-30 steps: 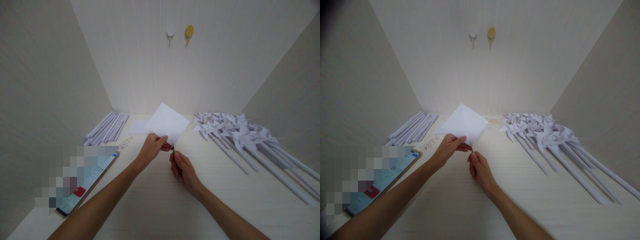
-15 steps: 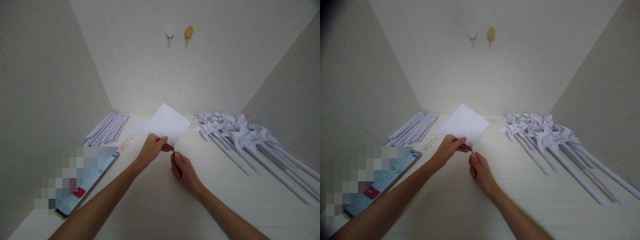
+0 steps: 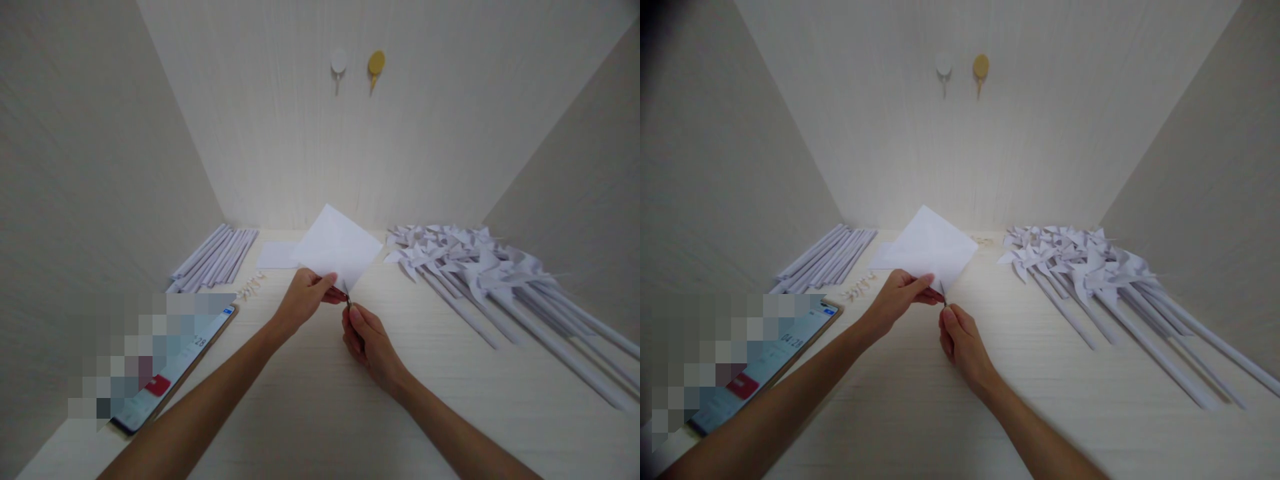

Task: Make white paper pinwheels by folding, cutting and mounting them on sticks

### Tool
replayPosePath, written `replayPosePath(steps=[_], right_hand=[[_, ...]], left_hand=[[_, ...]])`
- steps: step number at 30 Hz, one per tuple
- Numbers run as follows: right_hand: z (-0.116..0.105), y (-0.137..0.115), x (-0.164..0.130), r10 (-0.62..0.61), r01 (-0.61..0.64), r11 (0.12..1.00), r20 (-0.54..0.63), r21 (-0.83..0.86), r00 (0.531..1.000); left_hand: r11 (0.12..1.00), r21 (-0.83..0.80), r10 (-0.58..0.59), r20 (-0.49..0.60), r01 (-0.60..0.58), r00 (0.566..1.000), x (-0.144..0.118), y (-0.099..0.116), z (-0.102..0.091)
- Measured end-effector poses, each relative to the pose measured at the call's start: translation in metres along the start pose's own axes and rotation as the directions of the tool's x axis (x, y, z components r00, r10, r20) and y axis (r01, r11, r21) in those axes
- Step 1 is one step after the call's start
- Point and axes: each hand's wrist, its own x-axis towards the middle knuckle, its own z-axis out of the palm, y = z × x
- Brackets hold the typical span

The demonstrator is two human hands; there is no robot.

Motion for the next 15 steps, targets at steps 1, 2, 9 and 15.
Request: replayPosePath(steps=[1, 2, 9, 15], right_hand=[[-0.0002, 0.0002, 0.0001, -0.004, 0.004, 1.000, 0.001, -0.006, 1.000], [-0.0004, 0.0004, 0.0001, -0.008, 0.008, 1.000, 0.003, -0.011, 1.000], [-0.0007, -0.0010, -0.0016, -0.009, 0.009, 1.000, -0.006, 0.005, 1.000], [-0.0016, 0.0000, -0.0002, -0.012, 0.012, 1.000, 0.014, 0.019, 1.000]], left_hand=[[1.000, -0.001, 0.001, 0.002, -0.001, 1.000, 0.0001, -0.0003, -0.0001], [1.000, -0.002, 0.000, 0.003, 0.000, 1.000, 0.0002, -0.0007, -0.0002], [1.000, 0.026, 0.010, 0.012, -0.011, 1.000, 0.0007, -0.0021, -0.0009], [0.999, 0.055, 0.003, 0.028, -0.004, 1.000, 0.0020, -0.0018, -0.0031]])
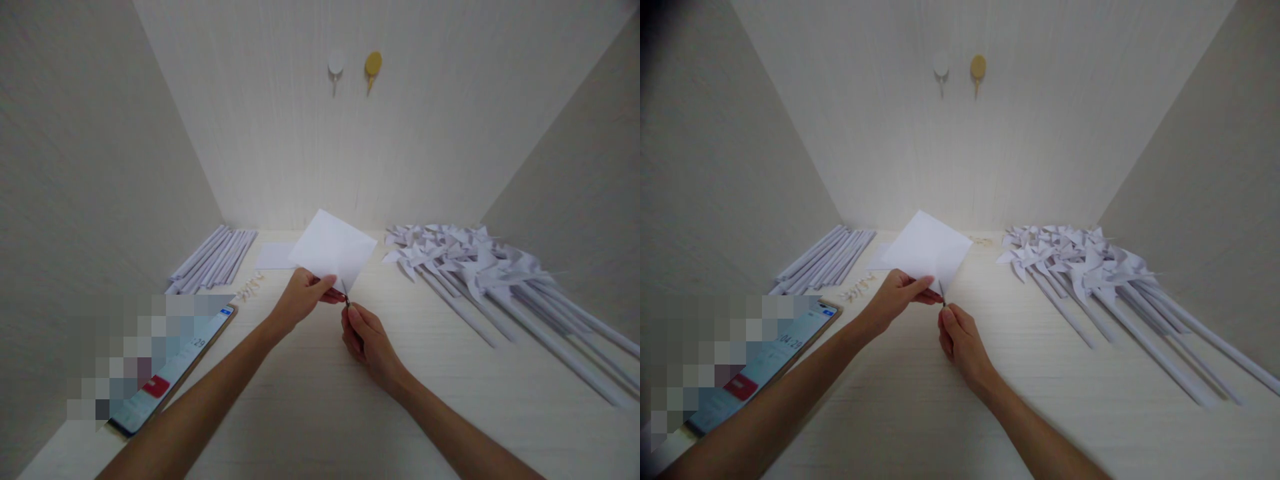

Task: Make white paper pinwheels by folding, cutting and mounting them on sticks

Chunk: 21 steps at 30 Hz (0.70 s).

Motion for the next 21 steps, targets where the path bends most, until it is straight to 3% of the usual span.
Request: replayPosePath(steps=[21], right_hand=[[-0.0005, 0.0005, 0.0016, -0.020, 0.020, 1.000, -0.018, 0.019, 1.000]], left_hand=[[0.991, 0.085, 0.098, 0.085, -0.105, 0.992, 0.0009, -0.0098, 0.0019]])
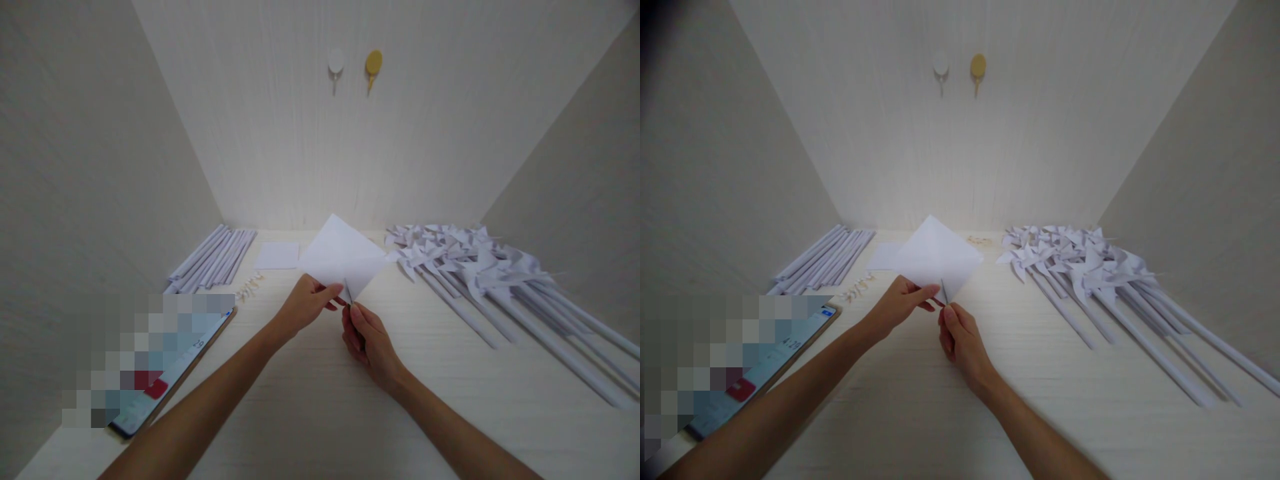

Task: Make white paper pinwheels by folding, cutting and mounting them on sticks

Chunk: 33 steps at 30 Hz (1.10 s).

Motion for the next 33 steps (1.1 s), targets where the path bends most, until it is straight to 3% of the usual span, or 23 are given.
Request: replayPosePath(steps=[17, 33], right_hand=[[-0.0001, -0.0016, 0.0014, 0.028, -0.027, 0.999, -0.030, 0.040, 0.999], [0.0003, -0.0027, 0.0017, 0.011, -0.007, 0.997, -0.052, 0.072, 0.999]], left_hand=[[0.998, -0.033, -0.045, -0.019, 0.044, 0.999, -0.0004, -0.0043, 0.0010], [0.995, -0.072, -0.063, 0.049, 0.066, 0.997, -0.0021, -0.0043, 0.0033]])
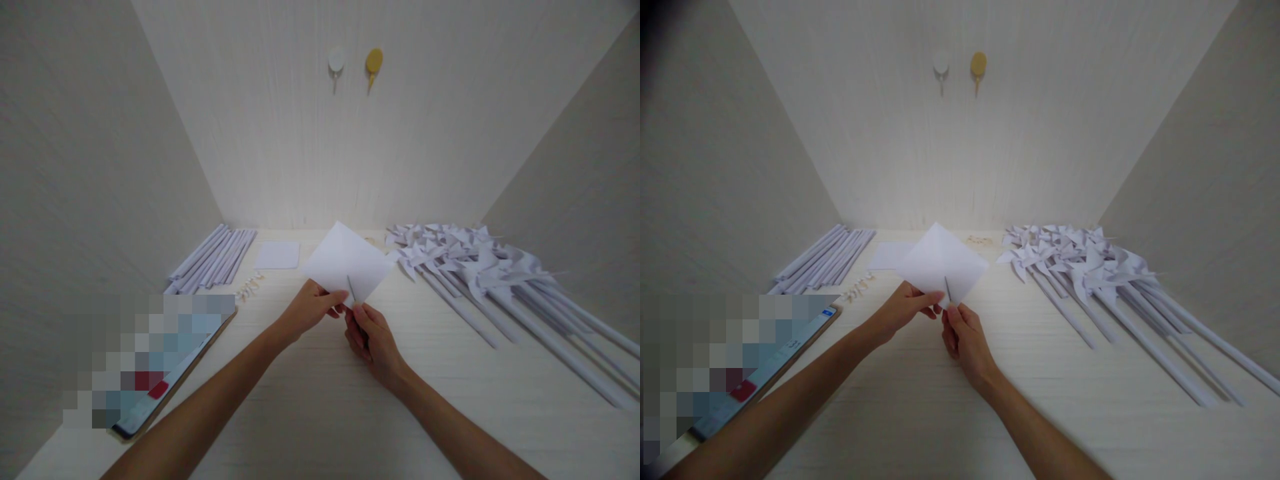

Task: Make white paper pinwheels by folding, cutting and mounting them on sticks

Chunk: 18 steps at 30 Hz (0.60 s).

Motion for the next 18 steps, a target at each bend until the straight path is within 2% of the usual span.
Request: replayPosePath(steps=[5, 18], right_hand=[[0.0001, -0.0001, 0.0011, 0.010, -0.010, 1.000, -0.028, 0.002, 1.000], [-0.0013, 0.0000, 0.0013, -0.001, 0.002, 1.000, -0.029, 0.000, 1.000]], left_hand=[[0.999, 0.028, -0.023, 0.040, 0.021, 0.999, 0.0021, -0.0039, -0.0001], [1.000, 0.003, -0.025, 0.027, 0.025, 0.999, 0.0023, -0.0059, 0.0007]])
